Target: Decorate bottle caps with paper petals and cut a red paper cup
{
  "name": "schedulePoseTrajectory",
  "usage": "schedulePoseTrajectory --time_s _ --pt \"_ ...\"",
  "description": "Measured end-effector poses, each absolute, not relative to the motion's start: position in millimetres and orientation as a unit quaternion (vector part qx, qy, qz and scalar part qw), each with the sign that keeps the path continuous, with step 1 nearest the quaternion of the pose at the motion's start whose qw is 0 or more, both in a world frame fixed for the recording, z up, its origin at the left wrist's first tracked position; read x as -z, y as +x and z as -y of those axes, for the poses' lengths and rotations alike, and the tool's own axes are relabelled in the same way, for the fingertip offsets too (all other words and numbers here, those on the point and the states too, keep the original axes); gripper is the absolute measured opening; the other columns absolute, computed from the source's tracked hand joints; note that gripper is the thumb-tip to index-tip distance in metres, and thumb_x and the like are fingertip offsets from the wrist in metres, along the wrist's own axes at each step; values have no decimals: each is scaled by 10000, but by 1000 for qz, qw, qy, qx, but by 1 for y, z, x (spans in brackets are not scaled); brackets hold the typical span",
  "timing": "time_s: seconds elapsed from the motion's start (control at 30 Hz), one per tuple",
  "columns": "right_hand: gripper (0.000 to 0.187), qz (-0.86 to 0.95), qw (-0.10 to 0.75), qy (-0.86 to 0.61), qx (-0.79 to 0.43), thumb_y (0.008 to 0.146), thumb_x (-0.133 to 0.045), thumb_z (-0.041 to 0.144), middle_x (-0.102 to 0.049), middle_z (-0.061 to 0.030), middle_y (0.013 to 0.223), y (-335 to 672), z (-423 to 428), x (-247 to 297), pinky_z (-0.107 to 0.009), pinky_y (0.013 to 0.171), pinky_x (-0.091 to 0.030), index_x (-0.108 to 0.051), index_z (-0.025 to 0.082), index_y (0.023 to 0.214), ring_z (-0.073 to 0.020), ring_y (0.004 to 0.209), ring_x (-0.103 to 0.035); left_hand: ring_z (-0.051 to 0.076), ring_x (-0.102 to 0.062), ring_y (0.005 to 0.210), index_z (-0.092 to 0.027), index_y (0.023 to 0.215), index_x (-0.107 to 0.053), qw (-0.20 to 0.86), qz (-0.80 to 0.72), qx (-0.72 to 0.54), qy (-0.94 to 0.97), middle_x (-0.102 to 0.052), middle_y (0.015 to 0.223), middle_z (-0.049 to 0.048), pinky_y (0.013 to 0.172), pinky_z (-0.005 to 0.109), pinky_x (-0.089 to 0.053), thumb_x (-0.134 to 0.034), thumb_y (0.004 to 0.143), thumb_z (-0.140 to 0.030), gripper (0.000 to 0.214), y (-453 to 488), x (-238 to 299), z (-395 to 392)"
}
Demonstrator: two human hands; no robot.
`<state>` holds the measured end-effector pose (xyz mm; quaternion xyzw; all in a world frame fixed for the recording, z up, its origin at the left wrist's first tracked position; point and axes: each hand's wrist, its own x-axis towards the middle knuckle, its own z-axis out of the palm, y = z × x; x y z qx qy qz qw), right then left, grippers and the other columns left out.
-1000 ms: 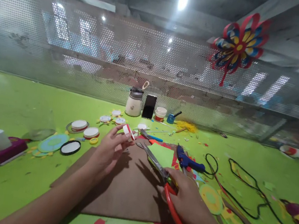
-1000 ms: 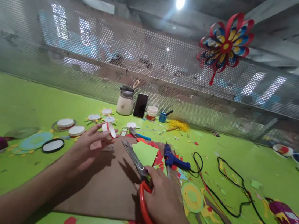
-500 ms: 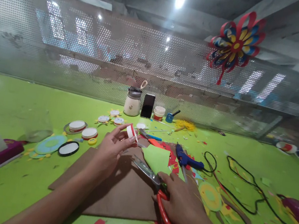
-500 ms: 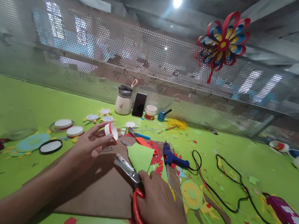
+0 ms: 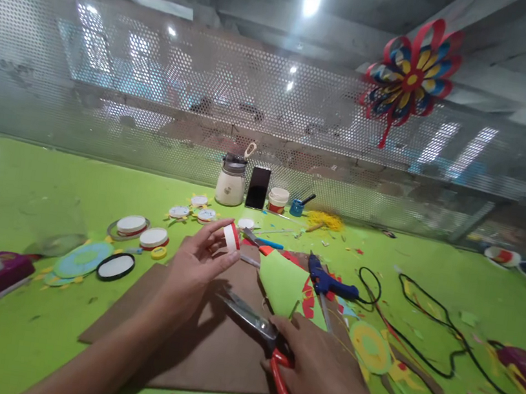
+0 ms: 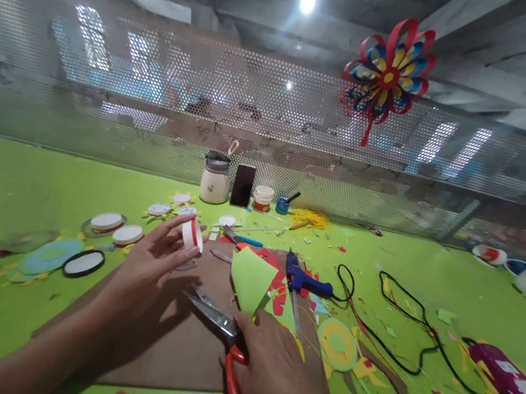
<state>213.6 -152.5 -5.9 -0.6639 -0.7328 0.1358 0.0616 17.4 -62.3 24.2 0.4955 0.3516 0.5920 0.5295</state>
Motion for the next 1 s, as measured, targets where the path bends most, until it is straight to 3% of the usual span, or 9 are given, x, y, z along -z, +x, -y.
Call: schedulePoseTrajectory --time_s 0.43,0.73,1.0 --pt "344 731 54 -668 -130 813 -645 370 -666 -30 1019 214 152 5 -298 668 -352 -634 353 1156 -257 922 -646 222 -644 976 -305 1180 -647 548 -341 -589 487 -704 1014 47 868 342 -512 -823 676 -233 539 18 -27 65" --pt "389 720 60 -681 -116 863 -536 318 -633 -62 1090 215 150 8 -352 783 -397 -578 344 1249 -275 1004 -607 184 -687 772 -193 1004 -706 710 -258 -535 378 -749 909 68 690 271 -527 -655 847 -376 246 12 -17 54" --pt "400 746 56 -661 -63 872 -524 334 -605 -102 1156 222 146 14 -445 920 -385 -568 295 1267 -318 1121 -526 194 -674 674 -149 928 -712 758 -234 -492 358 -752 781 114 648 279 -521 -640 806 -469 350 12 -23 55"
